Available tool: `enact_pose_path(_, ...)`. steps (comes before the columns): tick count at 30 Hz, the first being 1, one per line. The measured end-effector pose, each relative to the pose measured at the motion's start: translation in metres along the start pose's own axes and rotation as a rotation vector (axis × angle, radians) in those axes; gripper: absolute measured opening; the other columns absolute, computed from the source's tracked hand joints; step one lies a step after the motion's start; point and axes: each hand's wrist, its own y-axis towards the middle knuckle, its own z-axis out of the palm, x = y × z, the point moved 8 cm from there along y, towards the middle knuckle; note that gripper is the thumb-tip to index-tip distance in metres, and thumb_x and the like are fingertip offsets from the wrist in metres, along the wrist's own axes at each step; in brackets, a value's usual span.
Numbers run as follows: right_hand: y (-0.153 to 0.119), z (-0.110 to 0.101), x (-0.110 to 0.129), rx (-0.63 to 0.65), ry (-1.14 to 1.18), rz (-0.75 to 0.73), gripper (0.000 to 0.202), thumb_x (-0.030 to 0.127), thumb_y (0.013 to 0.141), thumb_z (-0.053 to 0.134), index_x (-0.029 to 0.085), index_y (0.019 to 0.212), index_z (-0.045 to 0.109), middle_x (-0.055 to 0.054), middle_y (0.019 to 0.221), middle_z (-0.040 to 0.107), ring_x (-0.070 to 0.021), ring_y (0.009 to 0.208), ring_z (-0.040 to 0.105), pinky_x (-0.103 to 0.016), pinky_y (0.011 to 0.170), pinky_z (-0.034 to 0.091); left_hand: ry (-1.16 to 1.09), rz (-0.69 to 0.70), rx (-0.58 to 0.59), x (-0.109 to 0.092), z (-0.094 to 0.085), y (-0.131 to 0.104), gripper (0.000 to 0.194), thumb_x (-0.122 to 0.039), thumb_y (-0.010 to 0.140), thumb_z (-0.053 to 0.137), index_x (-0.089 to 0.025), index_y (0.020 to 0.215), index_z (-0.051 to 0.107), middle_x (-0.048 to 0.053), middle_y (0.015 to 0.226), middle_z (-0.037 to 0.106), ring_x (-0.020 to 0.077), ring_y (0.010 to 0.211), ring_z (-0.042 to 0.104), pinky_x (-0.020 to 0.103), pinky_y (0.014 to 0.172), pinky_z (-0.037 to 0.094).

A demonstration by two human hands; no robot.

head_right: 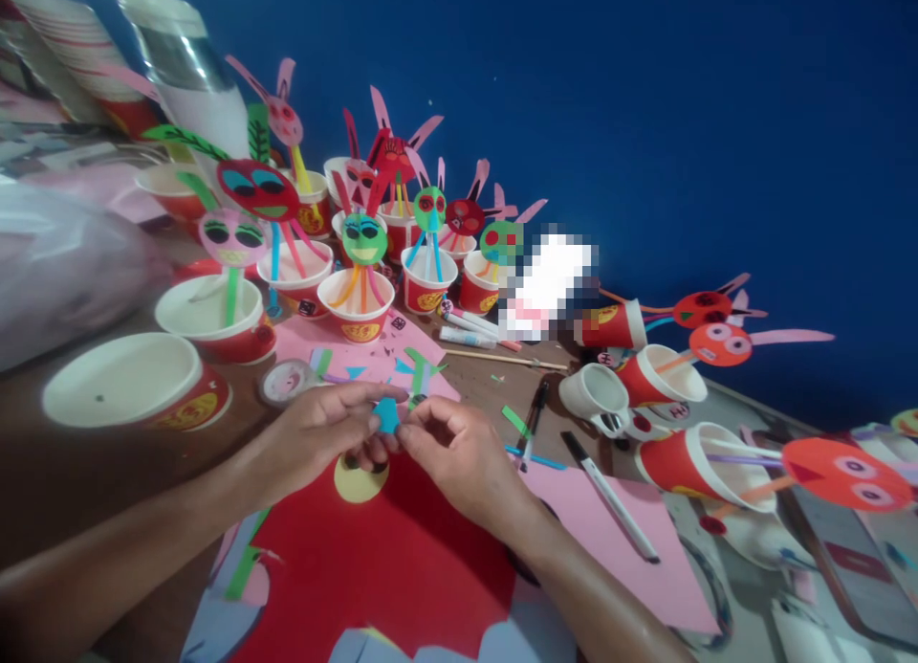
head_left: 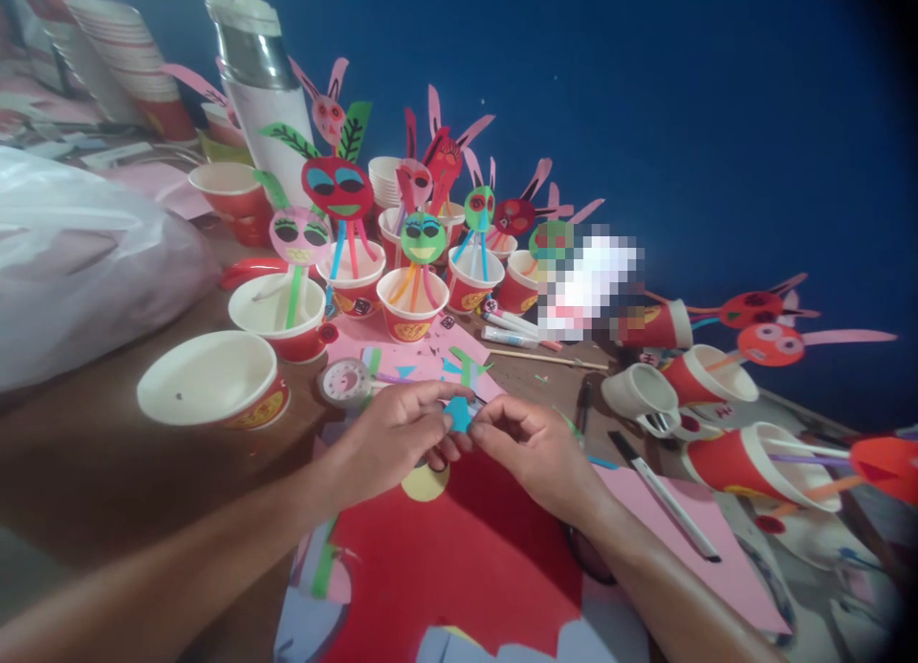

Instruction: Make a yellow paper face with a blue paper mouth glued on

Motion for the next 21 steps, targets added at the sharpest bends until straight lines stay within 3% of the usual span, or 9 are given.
enact_pose_path(4, 0.000, -0.001, -0.001, -0.018, 0.010, 0.008, 0.019, 0.031, 0.081, 0.055, 0.018, 0.067, 0.055, 0.004, 0.061, 0.053, -0.0101, 0.057, 0.047, -0.021, 0.056, 0.038, 0.117, 0.022, 0.006, -0.002, -0.003, 0.000, 0.038, -0.024, 0.081, 0.054, -0.013, 0.117, 0.056, 0.002, 0.067, 0.066, 0.0120, 0.055, 0.059, 0.019, 0.049, 0.043)
enact_pose_path(7, -0.003, 0.005, -0.004, 0.008, 0.064, 0.048, 0.023, 0.034, 0.082, 0.055, 0.018, 0.066, 0.053, 0.006, 0.058, 0.047, -0.0081, 0.053, 0.041, -0.019, 0.051, 0.034, 0.299, 0.106, -0.044, -0.021, -0.012, -0.009, 0.038, -0.026, 0.081, 0.056, -0.014, 0.118, 0.058, 0.002, 0.066, 0.065, 0.0142, 0.060, 0.060, 0.021, 0.053, 0.044)
enact_pose_path(11, -0.011, 0.024, -0.006, 0.105, 0.127, 0.085, 0.025, 0.035, 0.083, 0.053, 0.017, 0.065, 0.052, 0.005, 0.060, 0.048, -0.0077, 0.055, 0.041, -0.018, 0.050, 0.034, 0.586, 0.342, -0.254, -0.062, -0.028, -0.040, 0.020, -0.019, 0.075, 0.064, -0.017, 0.093, 0.072, 0.006, 0.091, 0.070, 0.0200, 0.082, 0.062, 0.021, 0.069, 0.045)
enact_pose_path(13, -0.016, 0.031, -0.007, 0.124, 0.096, 0.104, 0.023, 0.030, 0.082, 0.053, 0.017, 0.063, 0.052, 0.004, 0.060, 0.050, -0.0079, 0.055, 0.043, -0.018, 0.049, 0.034, 0.752, 0.455, -0.222, -0.068, -0.020, -0.058, 0.016, -0.017, 0.077, 0.062, -0.019, 0.087, 0.073, 0.006, 0.087, 0.071, 0.0210, 0.080, 0.062, 0.024, 0.070, 0.045)
enact_pose_path(16, -0.022, 0.037, -0.011, 0.129, -0.017, 0.145, 0.017, 0.022, 0.078, 0.052, 0.018, 0.062, 0.054, 0.004, 0.059, 0.053, -0.0087, 0.056, 0.047, -0.017, 0.048, 0.033, 0.965, 0.599, -0.248, -0.055, -0.009, -0.085, 0.019, -0.014, 0.078, 0.060, -0.021, 0.092, 0.071, 0.006, 0.089, 0.072, 0.0206, 0.082, 0.063, 0.027, 0.078, 0.046)
enact_pose_path(21, -0.024, 0.040, -0.013, 0.131, -0.191, 0.142, 0.015, 0.020, 0.076, 0.050, 0.020, 0.062, 0.056, 0.004, 0.059, 0.058, -0.0104, 0.056, 0.050, -0.019, 0.049, 0.033, 1.112, 0.744, -0.137, -0.002, 0.010, -0.109, 0.030, -0.008, 0.080, 0.049, -0.021, 0.101, 0.066, 0.008, 0.093, 0.072, 0.0221, 0.091, 0.063, 0.033, 0.084, 0.048)
